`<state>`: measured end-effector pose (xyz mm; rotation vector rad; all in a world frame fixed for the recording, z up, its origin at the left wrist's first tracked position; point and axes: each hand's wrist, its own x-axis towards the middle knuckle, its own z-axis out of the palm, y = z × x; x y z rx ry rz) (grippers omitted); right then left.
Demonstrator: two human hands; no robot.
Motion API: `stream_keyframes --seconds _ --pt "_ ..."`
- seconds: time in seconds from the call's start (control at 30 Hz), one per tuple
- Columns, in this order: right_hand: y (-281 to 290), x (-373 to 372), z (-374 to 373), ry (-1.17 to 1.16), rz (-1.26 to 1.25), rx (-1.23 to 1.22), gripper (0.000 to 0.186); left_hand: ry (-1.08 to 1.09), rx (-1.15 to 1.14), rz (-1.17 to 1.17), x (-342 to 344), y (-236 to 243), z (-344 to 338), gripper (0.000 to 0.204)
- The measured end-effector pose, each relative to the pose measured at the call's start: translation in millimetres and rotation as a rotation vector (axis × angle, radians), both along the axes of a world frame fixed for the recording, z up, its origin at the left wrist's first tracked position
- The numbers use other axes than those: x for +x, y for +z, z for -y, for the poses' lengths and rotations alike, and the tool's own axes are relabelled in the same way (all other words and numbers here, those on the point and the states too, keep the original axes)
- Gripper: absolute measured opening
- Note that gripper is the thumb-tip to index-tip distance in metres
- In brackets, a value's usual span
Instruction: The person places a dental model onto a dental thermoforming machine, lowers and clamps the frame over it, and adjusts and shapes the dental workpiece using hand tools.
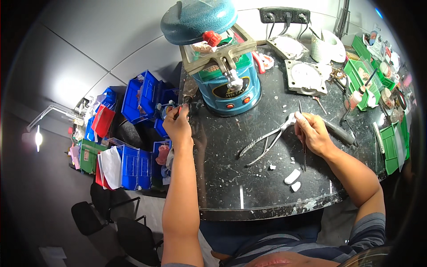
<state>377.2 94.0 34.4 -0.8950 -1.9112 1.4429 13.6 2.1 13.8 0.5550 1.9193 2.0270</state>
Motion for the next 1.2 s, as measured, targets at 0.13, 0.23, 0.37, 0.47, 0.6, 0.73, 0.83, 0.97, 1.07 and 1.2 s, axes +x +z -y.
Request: stream_keyframes --seconds 0.13,0.23,0.37,0.47,0.6,0.73,0.83,0.97,1.07,1.2 --pt "-1.1 0.2 -0.4 -0.001 0.001 0.000 0.054 -0.002 -0.005 -0.013 -1.5 -1.3 1.2 0.019" --pt "-2.0 0.4 -0.5 -0.002 -0.001 -0.007 0.053 -0.006 -0.007 -0.014 -1.1 -1.1 1.1 0.020" --pt "-0.7 -0.2 -0.1 0.001 0.011 0.002 0.053 -0.004 0.012 -0.017 -5.2 -4.5 1.7 0.020" --pt "-1.8 1.5 -0.9 -0.006 0.012 0.004 0.053 -0.013 0.002 -0.005 0.0 -1.7 0.5 0.020" --pt "-0.6 0.0 -0.2 0.003 0.007 0.020 0.053 -0.007 0.017 -0.028 -3.0 -2.8 1.6 0.020" --pt "-0.5 0.2 0.1 -0.005 0.023 0.002 0.053 -0.005 0.007 -0.022 -1.6 -2.1 1.5 0.020" --pt "-0.6 0.2 0.1 -0.004 0.024 0.004 0.053 -0.002 0.009 -0.019 -0.9 -1.5 0.1 0.011" --pt "-2.2 1.2 -1.8 0.008 0.016 0.021 0.053 -0.001 0.019 -0.008 0.4 -0.5 -0.1 0.004" --pt "-3.2 0.3 -1.3 0.000 0.011 0.012 0.054 0.007 0.016 -0.006 0.7 -0.5 0.1 0.005" --pt "-1.8 0.7 -0.7 0.001 0.018 0.009 0.054 0.009 0.025 0.006 1.4 -0.1 -0.2 0.005"
